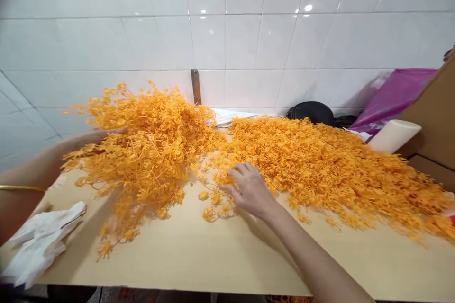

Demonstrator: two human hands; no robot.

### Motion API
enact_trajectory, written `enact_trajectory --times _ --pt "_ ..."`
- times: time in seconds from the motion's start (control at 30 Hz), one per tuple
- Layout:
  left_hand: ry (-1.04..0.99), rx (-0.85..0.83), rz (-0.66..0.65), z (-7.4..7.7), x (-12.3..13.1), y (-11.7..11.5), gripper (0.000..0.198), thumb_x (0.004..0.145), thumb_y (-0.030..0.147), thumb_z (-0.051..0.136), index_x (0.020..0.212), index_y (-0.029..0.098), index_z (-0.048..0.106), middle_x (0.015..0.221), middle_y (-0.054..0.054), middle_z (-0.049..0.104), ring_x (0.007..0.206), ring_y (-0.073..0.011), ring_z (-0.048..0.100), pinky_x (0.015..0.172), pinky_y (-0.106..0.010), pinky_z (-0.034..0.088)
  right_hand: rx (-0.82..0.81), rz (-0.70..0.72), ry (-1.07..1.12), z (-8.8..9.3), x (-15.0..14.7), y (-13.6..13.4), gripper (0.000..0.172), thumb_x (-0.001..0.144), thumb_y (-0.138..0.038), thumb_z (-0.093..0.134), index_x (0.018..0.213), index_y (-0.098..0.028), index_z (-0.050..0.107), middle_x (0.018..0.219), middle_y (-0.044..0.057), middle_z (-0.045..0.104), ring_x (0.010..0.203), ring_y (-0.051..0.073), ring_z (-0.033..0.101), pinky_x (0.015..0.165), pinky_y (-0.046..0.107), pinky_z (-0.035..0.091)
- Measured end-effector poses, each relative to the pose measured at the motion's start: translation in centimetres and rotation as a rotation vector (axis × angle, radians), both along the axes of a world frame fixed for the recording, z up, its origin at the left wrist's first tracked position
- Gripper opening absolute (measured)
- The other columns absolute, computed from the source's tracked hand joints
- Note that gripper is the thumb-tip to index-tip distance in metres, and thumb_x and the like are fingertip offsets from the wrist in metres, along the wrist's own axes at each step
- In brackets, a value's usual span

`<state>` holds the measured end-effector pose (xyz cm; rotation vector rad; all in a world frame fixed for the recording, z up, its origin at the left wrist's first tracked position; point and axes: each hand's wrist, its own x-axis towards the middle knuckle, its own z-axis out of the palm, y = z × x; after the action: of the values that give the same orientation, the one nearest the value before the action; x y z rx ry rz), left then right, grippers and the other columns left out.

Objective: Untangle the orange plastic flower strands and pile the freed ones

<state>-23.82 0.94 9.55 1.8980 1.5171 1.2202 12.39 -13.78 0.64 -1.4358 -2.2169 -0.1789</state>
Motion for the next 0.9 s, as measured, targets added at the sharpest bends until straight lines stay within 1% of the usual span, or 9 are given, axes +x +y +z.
enact_trajectory --times 0.1,0.17,0.23,0.3,0.4,0.5,0.6,0.7,0.9 --pt "0.077 -0.432 0.078 2.1 -2.2 0.1 0.063 0.049 0.057 0.062 0.084 0.005 0.058 0.064 -0.005 0.060 0.063 -0.0166 0.054 0.062 -0.039 0.043 0.010 0.001 -0.060 -1.1 -1.2 0.0 0.022 0.078 -0.033 0.045 0.090 -0.018 0.055 0.097 0.008 0.052 0.089 0.021 0.042 0.076 0.035 0.033" --pt "0.169 -0.506 0.246 4.3 -3.2 -0.7 0.067 0.046 0.057 0.064 0.083 0.002 0.057 0.061 -0.006 0.058 0.065 -0.0183 0.054 0.061 -0.039 0.043 0.048 -0.018 -0.087 -1.1 -2.0 0.6 0.019 0.079 -0.029 0.043 0.087 -0.018 0.055 0.099 0.008 0.052 0.091 0.021 0.041 0.078 0.035 0.031" --pt "0.333 -0.270 0.489 5.9 -2.7 -2.5 0.070 0.040 0.059 0.065 0.078 0.001 0.057 0.063 -0.007 0.057 0.070 -0.0211 0.052 0.062 -0.043 0.042 0.084 -0.023 -0.118 -0.9 -2.9 1.6 0.017 0.080 -0.026 0.041 0.086 -0.018 0.055 0.098 0.008 0.053 0.094 0.022 0.039 0.080 0.035 0.029" --pt "0.489 0.132 0.565 5.9 -0.5 -5.3 0.072 0.047 0.065 0.057 0.087 0.005 0.055 0.075 -0.007 0.057 0.078 -0.0227 0.050 0.069 -0.048 0.039 0.099 -0.006 -0.157 -1.1 -4.1 2.8 0.018 0.080 -0.027 0.041 0.088 -0.018 0.054 0.097 0.008 0.053 0.096 0.022 0.038 0.082 0.036 0.026" --pt "0.672 0.499 0.283 2.2 4.4 -9.4 0.066 0.063 0.061 0.046 0.109 0.012 0.048 0.105 -0.012 0.051 0.099 -0.0248 0.044 0.082 -0.042 0.035 0.077 0.002 -0.218 -2.1 -6.3 4.1 0.025 0.076 -0.035 0.046 0.091 -0.016 0.053 0.091 0.009 0.055 0.095 0.024 0.039 0.084 0.039 0.023" --pt "0.944 0.471 0.095 -3.5 7.7 -10.8 0.081 0.054 0.062 0.054 0.123 0.024 0.036 0.130 -0.013 0.029 0.119 -0.0367 0.018 0.091 -0.055 0.016 0.038 -0.036 -0.297 -3.0 -7.5 4.6 0.015 0.075 -0.028 0.047 0.079 -0.016 0.055 0.077 0.008 0.058 0.084 0.022 0.043 0.082 0.038 0.023" --pt "1.082 0.346 0.144 -7.6 7.4 -8.9 0.093 0.048 0.057 0.062 0.128 0.028 0.026 0.137 -0.015 0.014 0.121 -0.0424 0.000 0.085 -0.065 0.003 0.069 -0.087 -0.307 -2.0 -6.4 4.4 0.014 0.077 -0.017 0.042 0.069 -0.017 0.053 0.068 0.006 0.057 0.074 0.019 0.044 0.076 0.033 0.025" --pt "1.162 0.266 0.208 -9.0 5.2 -5.9 0.089 0.052 0.046 0.065 0.129 0.027 0.024 0.137 -0.016 0.010 0.121 -0.0416 -0.007 0.081 -0.068 0.001 0.173 -0.188 -0.244 1.1 -2.9 3.7 0.017 0.078 -0.019 0.038 0.069 -0.017 0.052 0.062 0.004 0.055 0.064 0.016 0.044 0.069 0.030 0.027" --pt "1.233 0.284 0.208 -9.0 3.0 -2.7 0.079 0.059 0.030 0.063 0.128 0.026 0.026 0.138 -0.014 0.008 0.123 -0.0371 -0.009 0.084 -0.065 0.002 0.411 -0.491 -0.019 8.0 4.0 1.3 0.017 0.076 -0.028 0.041 0.069 -0.017 0.052 0.049 0.001 0.045 0.050 0.014 0.039 0.055 0.027 0.028"
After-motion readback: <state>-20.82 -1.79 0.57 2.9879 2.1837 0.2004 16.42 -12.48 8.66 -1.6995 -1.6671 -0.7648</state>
